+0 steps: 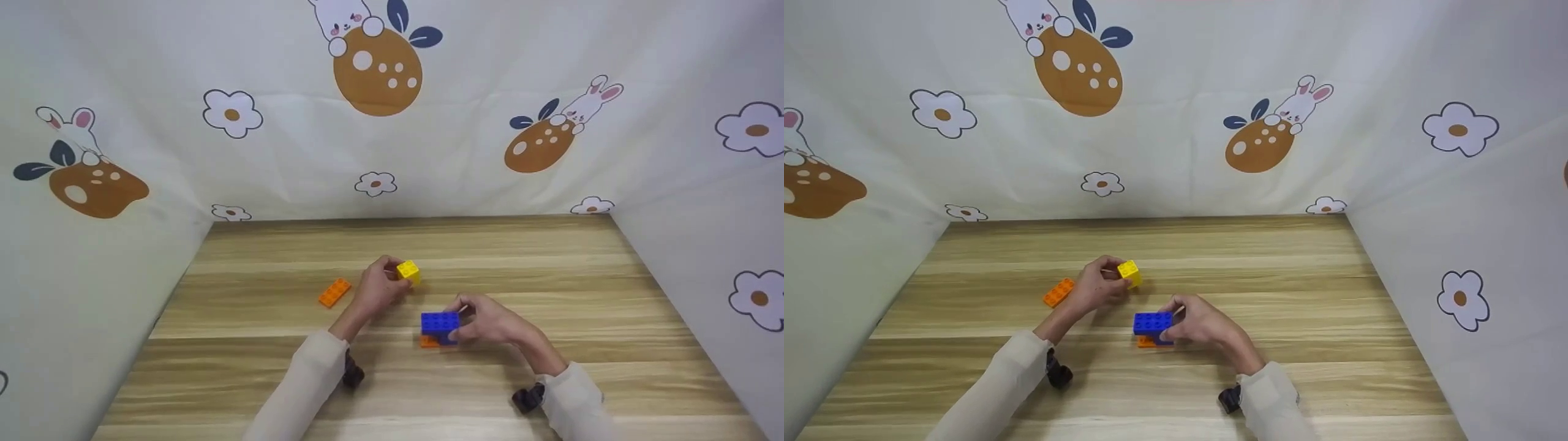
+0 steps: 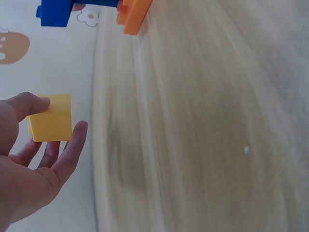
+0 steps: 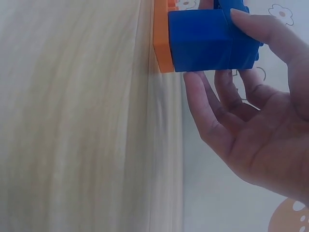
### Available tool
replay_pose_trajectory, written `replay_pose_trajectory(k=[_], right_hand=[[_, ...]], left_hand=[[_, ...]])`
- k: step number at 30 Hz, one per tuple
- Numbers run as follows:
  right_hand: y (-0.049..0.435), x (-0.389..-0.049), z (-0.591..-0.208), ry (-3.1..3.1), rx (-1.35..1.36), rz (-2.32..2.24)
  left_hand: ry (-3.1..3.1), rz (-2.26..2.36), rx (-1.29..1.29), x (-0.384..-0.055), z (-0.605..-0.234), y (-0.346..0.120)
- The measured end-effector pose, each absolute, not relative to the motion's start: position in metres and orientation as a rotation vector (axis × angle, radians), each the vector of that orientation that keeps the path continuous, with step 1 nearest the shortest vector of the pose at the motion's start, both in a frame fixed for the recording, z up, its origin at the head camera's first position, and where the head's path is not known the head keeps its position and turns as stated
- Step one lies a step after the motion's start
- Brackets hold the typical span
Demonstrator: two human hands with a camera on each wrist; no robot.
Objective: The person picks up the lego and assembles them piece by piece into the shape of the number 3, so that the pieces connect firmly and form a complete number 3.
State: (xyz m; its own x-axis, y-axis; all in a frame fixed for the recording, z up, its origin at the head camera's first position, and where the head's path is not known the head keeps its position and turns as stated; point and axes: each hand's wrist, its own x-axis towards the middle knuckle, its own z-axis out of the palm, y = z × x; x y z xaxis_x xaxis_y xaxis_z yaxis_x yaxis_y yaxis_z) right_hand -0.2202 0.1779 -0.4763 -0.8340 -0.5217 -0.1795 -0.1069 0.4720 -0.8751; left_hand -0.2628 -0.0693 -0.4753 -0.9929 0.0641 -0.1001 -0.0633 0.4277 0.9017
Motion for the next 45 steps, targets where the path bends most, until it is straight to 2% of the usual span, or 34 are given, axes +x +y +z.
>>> replay_pose_trajectory(k=[12,32,45], right_hand=[[0.176,-0.216,-0.476,2.430,-0.523,-1.152],[0.177,-0.216,-0.479,2.387,-0.551,-1.246],[0.177,-0.218,-0.480,2.346,-0.581,-1.272]], left_hand=[[2.450,1.679,0.168,-0.240,-0.464,-0.063],[2.358,1.663,0.417,-0.217,-0.463,-0.049],[2.298,1.681,0.523,-0.212,-0.468,-0.040]])
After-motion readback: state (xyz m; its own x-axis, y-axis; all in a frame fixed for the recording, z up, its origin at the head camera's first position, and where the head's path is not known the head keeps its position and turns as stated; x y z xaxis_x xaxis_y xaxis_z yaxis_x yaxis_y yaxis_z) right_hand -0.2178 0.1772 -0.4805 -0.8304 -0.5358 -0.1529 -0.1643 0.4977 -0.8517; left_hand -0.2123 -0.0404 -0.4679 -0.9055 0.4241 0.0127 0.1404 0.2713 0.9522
